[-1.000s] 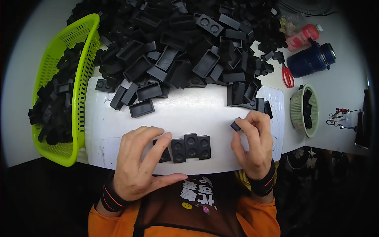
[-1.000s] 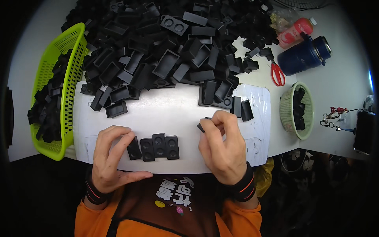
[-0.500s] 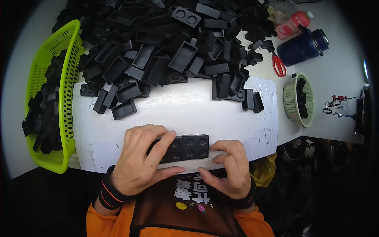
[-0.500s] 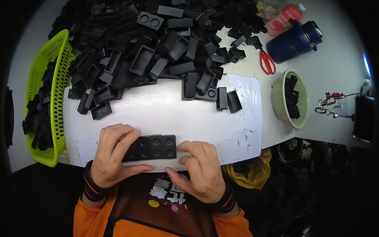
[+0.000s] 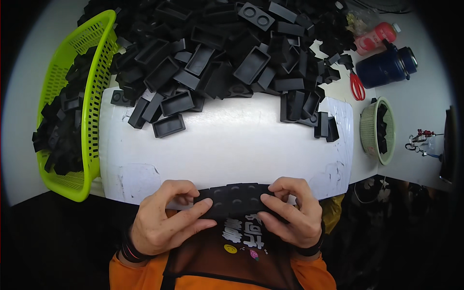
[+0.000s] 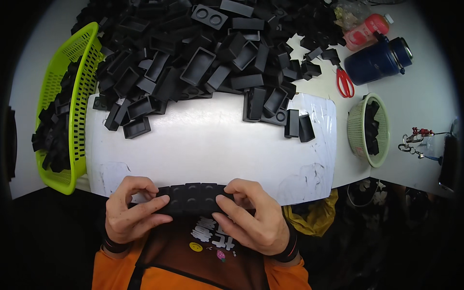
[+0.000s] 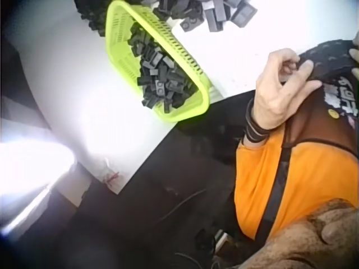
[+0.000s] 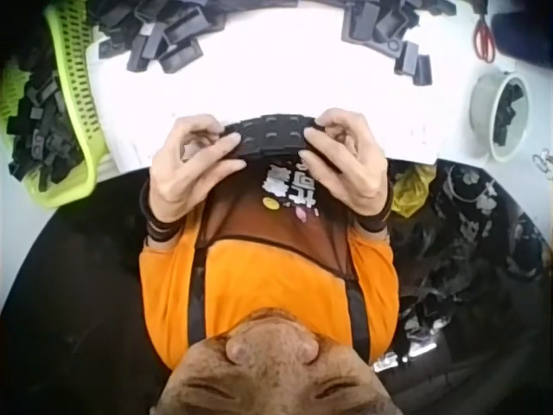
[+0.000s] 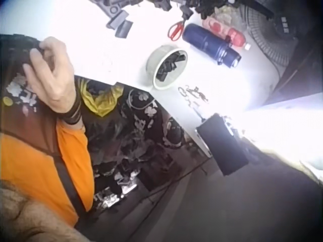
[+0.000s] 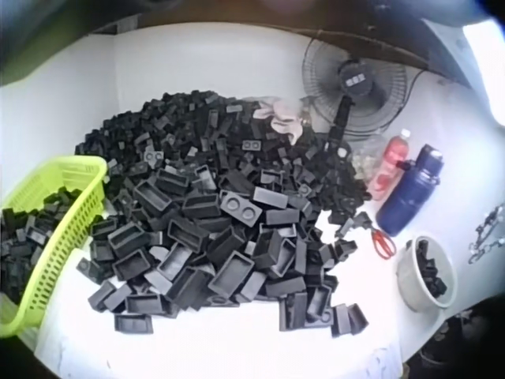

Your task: The person aligns and presses plastic blocks together by hand, places them into a basket, empties the basket into a crate, and trims excess plastic from a block using scissors.

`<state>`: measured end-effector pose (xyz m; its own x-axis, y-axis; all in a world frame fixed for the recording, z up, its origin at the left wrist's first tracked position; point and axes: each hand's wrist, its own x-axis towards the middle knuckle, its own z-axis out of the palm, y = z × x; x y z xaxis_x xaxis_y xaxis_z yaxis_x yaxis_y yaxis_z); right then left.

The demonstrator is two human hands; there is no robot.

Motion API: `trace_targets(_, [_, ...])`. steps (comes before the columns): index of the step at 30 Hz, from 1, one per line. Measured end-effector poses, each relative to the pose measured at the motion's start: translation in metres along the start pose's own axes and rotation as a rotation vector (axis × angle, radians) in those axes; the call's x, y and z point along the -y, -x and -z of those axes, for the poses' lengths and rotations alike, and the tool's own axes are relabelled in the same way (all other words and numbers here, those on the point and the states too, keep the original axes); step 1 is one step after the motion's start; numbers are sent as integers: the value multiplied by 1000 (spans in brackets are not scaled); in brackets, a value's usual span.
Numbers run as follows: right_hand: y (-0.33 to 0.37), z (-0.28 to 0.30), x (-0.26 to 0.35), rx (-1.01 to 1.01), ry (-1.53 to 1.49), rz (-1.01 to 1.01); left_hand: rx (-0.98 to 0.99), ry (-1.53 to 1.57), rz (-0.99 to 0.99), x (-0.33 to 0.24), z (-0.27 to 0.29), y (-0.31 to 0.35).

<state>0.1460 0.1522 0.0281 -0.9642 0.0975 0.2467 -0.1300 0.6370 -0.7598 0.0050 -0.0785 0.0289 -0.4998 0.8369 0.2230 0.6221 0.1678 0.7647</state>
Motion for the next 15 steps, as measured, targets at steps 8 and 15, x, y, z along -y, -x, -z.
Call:
trace_targets(8, [-32,-2,-23,8,163,-209,-150,-45,129,29,1,-30])
trace_targets(15, [-16,5,-21,61,441,17,-91,-336,62,24,2,-9])
